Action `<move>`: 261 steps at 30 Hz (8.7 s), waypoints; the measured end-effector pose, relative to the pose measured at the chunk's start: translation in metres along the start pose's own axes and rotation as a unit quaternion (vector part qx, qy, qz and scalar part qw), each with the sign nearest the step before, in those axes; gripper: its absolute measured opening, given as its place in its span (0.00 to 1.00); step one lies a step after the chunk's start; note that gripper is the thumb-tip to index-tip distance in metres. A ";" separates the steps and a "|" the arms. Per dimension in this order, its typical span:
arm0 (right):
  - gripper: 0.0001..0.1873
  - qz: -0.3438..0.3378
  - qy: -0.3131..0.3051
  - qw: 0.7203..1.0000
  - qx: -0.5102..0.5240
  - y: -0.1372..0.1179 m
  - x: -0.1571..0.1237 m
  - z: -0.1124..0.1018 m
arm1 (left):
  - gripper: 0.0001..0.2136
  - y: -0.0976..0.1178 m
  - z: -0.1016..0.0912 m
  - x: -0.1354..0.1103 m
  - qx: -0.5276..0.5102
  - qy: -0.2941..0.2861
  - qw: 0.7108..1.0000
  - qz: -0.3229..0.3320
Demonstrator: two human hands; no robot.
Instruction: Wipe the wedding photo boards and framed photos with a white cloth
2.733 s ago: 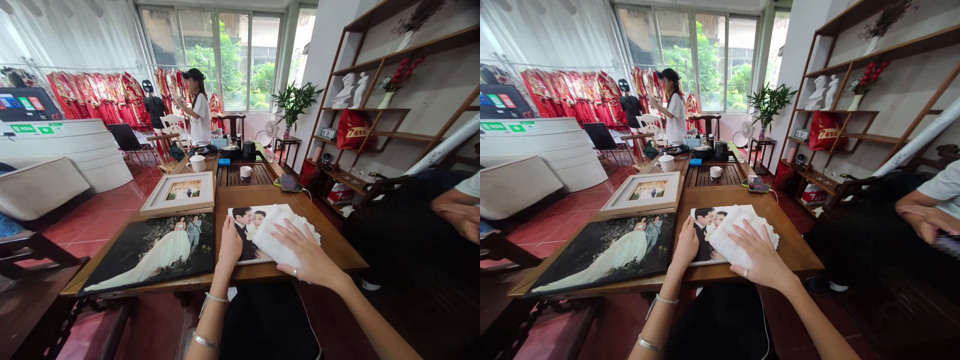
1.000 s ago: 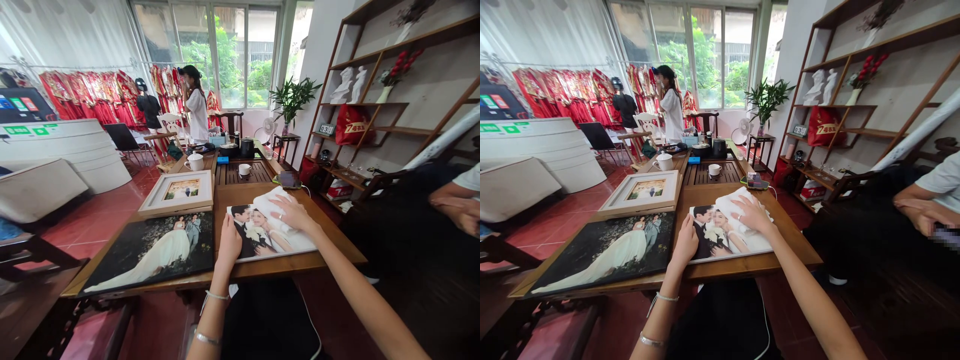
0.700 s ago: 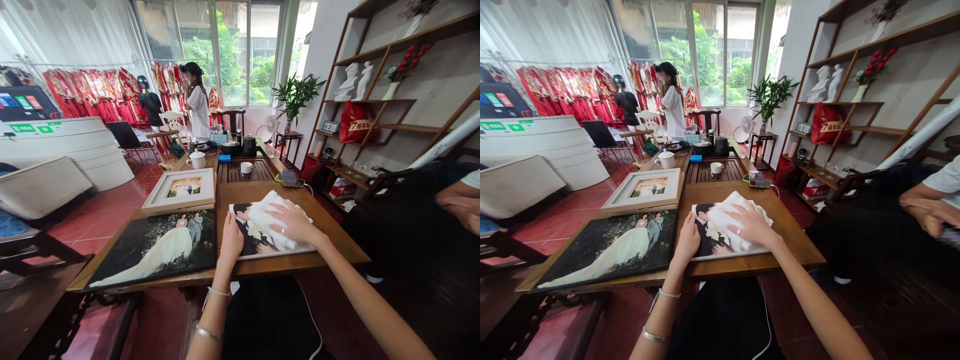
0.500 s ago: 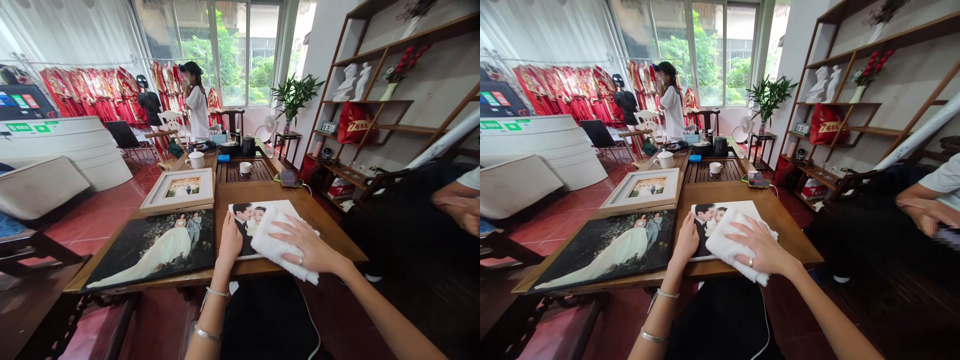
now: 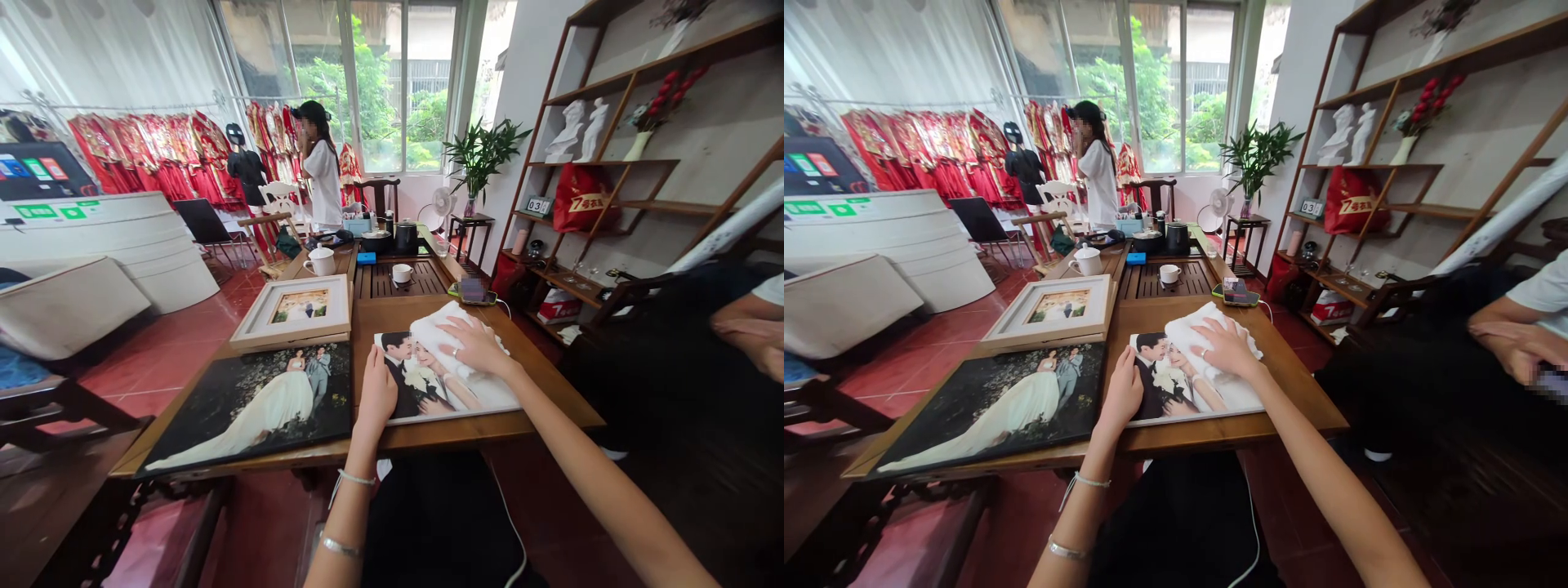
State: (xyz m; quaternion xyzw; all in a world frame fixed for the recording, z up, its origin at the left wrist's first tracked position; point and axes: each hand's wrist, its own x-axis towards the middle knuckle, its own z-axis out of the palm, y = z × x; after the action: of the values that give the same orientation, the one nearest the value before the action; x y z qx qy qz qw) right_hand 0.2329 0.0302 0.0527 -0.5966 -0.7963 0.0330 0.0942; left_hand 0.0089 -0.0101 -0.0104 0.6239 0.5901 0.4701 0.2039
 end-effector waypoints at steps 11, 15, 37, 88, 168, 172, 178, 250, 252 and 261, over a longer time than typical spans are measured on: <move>0.29 -0.158 -0.015 0.987 0.024 -0.037 -0.063 -0.001 | 0.22 0.007 -0.004 0.001 0.011 0.012 1.000 0.001; 0.29 -0.154 -0.006 0.988 0.024 -0.035 -0.083 -0.002 | 0.21 0.010 -0.006 0.001 -0.003 0.015 1.000 -0.022; 0.34 -0.009 -0.074 0.996 0.042 -0.106 -0.013 -0.003 | 0.22 0.026 -0.015 0.005 -0.025 -0.014 0.999 -0.018; 0.30 -0.157 0.004 0.987 0.022 0.005 -0.088 -0.012 | 0.25 -0.006 -0.004 -0.001 0.018 -0.034 0.999 0.031; 0.31 -0.062 -0.028 0.998 -0.013 -0.018 -0.004 -0.008 | 0.21 0.002 -0.007 0.000 0.054 -0.027 0.997 0.046; 0.31 -0.127 -0.031 0.991 0.001 -0.031 -0.031 -0.006 | 0.22 0.002 -0.007 0.000 0.060 -0.033 0.997 0.045; 0.30 -0.195 -0.022 0.980 0.021 -0.031 -0.097 -0.008 | 0.22 0.002 -0.005 -0.001 0.053 -0.023 0.997 0.051; 0.28 -0.165 -0.032 0.986 0.010 -0.041 -0.095 -0.009 | 0.18 0.003 -0.004 0.000 0.047 -0.002 0.998 0.045; 0.27 -0.144 -0.023 0.989 0.000 -0.028 -0.094 -0.010 | 0.18 0.002 -0.003 0.000 0.058 -0.015 0.997 0.044; 0.29 -0.076 -0.034 0.996 -0.013 0.028 -0.017 -0.013 | 0.18 0.003 -0.007 0.003 0.046 -0.028 0.998 0.043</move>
State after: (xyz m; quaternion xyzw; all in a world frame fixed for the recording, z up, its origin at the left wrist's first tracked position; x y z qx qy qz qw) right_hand 0.2663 0.0215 0.0592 -0.5340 -0.8426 0.0356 0.0610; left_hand 0.0041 -0.0096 -0.0038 0.6709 0.5776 0.4326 0.1708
